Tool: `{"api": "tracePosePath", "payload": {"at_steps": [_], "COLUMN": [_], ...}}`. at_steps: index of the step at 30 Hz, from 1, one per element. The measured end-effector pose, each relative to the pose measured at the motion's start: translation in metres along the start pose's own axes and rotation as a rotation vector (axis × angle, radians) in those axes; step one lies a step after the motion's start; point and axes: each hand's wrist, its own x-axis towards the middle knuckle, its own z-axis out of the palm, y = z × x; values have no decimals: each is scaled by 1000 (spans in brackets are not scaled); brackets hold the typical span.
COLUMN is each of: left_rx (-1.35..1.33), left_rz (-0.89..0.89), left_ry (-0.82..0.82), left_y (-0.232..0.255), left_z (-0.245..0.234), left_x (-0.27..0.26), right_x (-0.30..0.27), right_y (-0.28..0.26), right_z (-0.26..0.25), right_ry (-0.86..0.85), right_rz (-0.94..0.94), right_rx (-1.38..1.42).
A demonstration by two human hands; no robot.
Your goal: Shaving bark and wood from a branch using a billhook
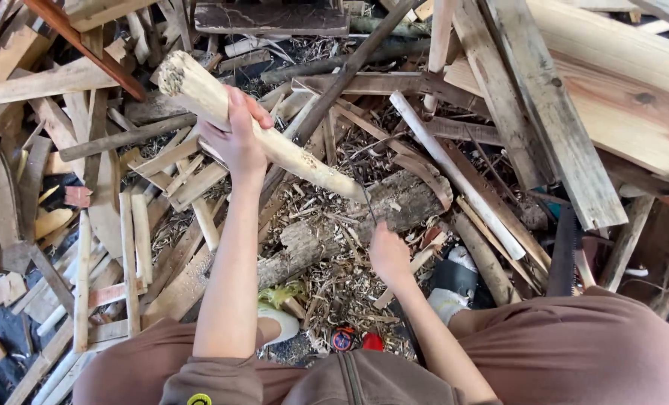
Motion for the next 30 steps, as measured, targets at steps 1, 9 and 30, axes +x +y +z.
{"api": "tracePosePath", "payload": {"at_steps": [1, 9, 30], "left_rx": [9, 8, 36], "left_rz": [-4, -1, 31], "left_ry": [4, 60, 118], "left_y": [-15, 4, 2], "left_z": [-6, -12, 2], "left_x": [2, 3, 3], "right_x": [10, 43, 67], "right_y": [12, 30, 44], "right_z": [15, 32, 71], "right_ry": [-50, 93, 36], "right_rz": [82, -21, -13], "right_rx": [-37, 84, 152]}}
